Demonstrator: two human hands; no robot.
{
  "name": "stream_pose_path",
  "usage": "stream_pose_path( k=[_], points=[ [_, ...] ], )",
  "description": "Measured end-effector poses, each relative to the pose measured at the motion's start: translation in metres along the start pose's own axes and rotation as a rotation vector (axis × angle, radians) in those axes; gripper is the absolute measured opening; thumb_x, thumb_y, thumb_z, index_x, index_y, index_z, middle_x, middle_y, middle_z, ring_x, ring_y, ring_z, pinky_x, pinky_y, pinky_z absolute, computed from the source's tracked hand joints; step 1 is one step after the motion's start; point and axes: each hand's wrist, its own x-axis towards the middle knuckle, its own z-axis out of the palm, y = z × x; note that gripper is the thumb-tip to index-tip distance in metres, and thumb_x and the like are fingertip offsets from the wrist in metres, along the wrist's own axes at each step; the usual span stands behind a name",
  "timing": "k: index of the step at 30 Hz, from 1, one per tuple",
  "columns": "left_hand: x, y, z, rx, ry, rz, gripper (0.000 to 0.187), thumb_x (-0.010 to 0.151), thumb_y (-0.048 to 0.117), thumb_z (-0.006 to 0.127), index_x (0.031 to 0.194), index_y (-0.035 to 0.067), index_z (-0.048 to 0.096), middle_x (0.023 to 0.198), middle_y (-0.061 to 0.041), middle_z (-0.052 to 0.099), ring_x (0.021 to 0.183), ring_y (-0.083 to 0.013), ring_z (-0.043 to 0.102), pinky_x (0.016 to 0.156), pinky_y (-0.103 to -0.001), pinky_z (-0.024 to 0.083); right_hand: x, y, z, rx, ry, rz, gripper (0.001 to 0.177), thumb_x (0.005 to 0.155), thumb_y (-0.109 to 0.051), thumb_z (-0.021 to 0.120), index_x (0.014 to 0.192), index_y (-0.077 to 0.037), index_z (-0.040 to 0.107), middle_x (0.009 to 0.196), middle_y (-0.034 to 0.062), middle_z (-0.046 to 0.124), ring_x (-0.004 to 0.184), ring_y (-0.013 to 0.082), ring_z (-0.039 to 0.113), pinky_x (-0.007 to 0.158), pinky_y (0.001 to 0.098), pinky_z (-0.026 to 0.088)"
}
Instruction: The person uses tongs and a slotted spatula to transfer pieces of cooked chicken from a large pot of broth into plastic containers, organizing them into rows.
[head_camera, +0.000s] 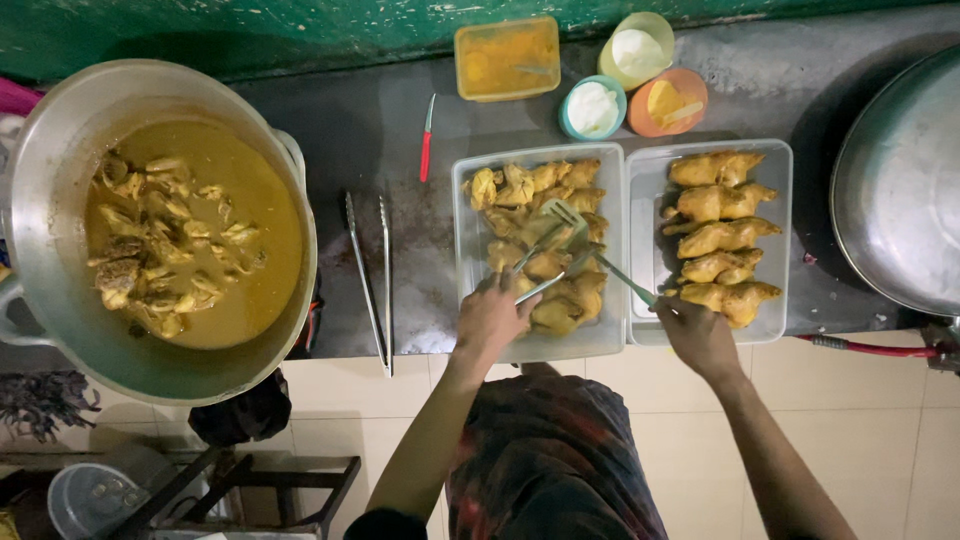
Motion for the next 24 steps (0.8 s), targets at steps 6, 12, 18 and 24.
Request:
stream_pose_path(
  k=[6, 12, 18, 24],
  points=[
    [-0.050, -0.005, -0.065, -0.318, -0.003, -0.161, 0.068, 0.082, 0.060, 0.045, 0.117, 0.002, 0.053, 0.098, -0.023, 0.063, 0.092, -0.0398, 0.063, 0.077, -0.048, 0.051, 0.014, 0.005, -0.010, 0.158, -0.106, 0.034, 0.032, 0.086, -0.041, 0.054, 0.107, -0.021, 0.069, 0.080, 0.0119, 0.071, 0.089, 0.0368, 0.064, 0.081, 0.0490, 0.050],
    [-0.037, -0.041, -0.020, -0.667, -0.164, -0.285, 0.066, 0.078, 0.068, 0.045, 0.082, 0.006, 0.066, 0.077, -0.017, 0.066, 0.084, -0.0381, 0.065, 0.072, -0.043, 0.051, 0.006, -0.008, -0.013, 0.101, -0.136, 0.121, 0.033, 0.084, -0.047, 0.055, 0.107, -0.028, 0.068, 0.087, 0.0107, 0.071, 0.093, 0.0352, 0.063, 0.085, 0.0468, 0.049],
    [-0.042, -0.034, -0.038, -0.631, -0.192, -0.321, 0.055, 0.078, 0.060, 0.052, 0.080, 0.007, 0.064, 0.081, -0.019, 0.066, 0.090, -0.0368, 0.064, 0.076, -0.041, 0.051, -0.015, -0.010, -0.005, -0.184, 0.189, -0.050, 0.016, 0.086, -0.038, 0.059, 0.094, -0.030, 0.071, 0.069, 0.0107, 0.068, 0.073, 0.0314, 0.068, 0.066, 0.0425, 0.057],
    [-0.046, -0.031, -0.052, -0.572, -0.251, -0.243, 0.070, 0.078, 0.065, 0.046, 0.107, 0.003, 0.059, 0.098, -0.023, 0.064, 0.102, -0.0379, 0.060, 0.084, -0.045, 0.049, -0.039, -0.023, -0.041, 0.219, -0.062, 0.140, 0.027, 0.090, -0.035, 0.050, 0.106, -0.019, 0.065, 0.083, 0.0198, 0.068, 0.088, 0.0395, 0.062, 0.078, 0.0505, 0.049]
  ],
)
